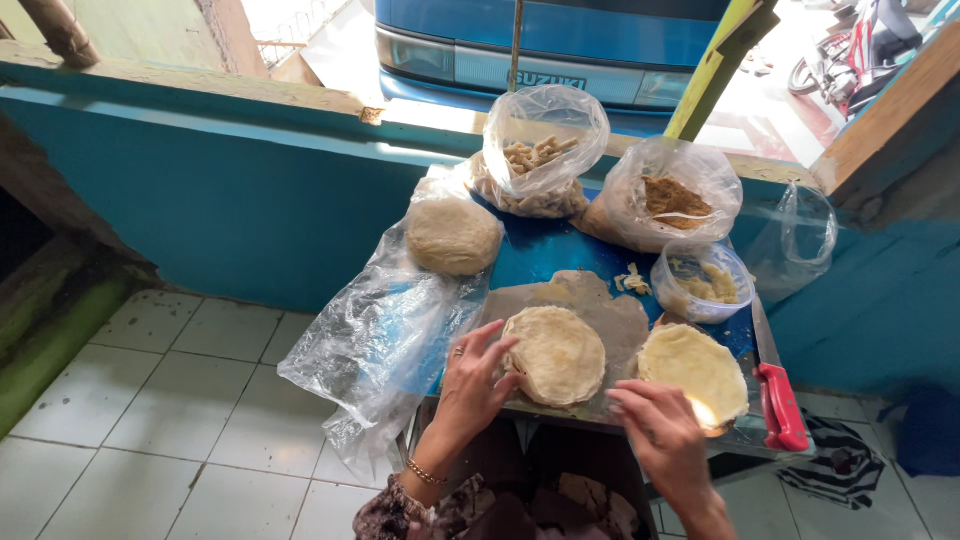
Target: The person spoons brown filling from a plastic bag onto square dough wrappers, folds each wrapper over the filling, and sets the folded pastries aside. They then cover a dough ball with plastic, and stretch thin round dough sheets over upturned bowls and a wooden board, pressing the dough down around the edges.
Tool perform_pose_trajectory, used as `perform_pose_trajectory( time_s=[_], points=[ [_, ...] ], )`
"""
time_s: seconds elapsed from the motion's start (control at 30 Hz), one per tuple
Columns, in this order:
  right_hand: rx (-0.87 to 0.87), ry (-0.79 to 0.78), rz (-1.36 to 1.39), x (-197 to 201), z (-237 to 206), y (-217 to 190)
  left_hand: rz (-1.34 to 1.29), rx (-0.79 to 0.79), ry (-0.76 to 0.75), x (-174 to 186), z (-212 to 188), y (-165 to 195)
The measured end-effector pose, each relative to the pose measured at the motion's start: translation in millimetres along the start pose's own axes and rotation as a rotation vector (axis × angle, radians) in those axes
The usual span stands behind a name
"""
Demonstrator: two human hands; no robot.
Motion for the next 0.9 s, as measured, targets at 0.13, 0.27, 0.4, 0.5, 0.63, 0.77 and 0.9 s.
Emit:
perform_pose_trajectory(
  time_s=[0.13,0.27,0.4,0.5,0.63,0.77,0.9],
  points=[
    [-0.044,-0.124,0.042,-44.6,23.1,-9.9,-0.215,0.318,-0.041,-8.9,-11.8,-17.2],
    [-0.024,-0.159,0.097,-76.5,38.1,-17.6,-0.22,0.27,0.077,-7.3,-17.5,-12.9],
    [0.052,-0.204,0.001,-88.4,32.4,-27.2,-0.25,0.287,0.057,-9.9,-18.1,-15.8],
    [0.042,-0.175,0.021,-82.4,25.0,-27.5,-0.266,0.305,0.054,-9.4,-16.7,-15.7],
    [-0.015,-0.115,0.067,-79.0,26.6,-24.2,-0.252,0.343,0.04,-10.2,-15.3,-12.5],
    [-0.11,-0.14,0.095,-90.4,34.0,-22.3,-0.205,0.321,0.002,-9.9,-13.7,-8.4],
    [-0.263,-0.202,0.047,-100.0,34.4,-12.1,-0.206,0.302,0.015,-6.4,-14.1,-7.9]
  ],
)
Point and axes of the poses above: each hand's wrist, its own z-axis towards the middle knuckle, its own x-axis out of the back of the hand, y = z × x, the point moved 7 cm from there along z, towards the middle knuckle, and after that the axes turned 8 degrees about z, right-handed, at the moved point
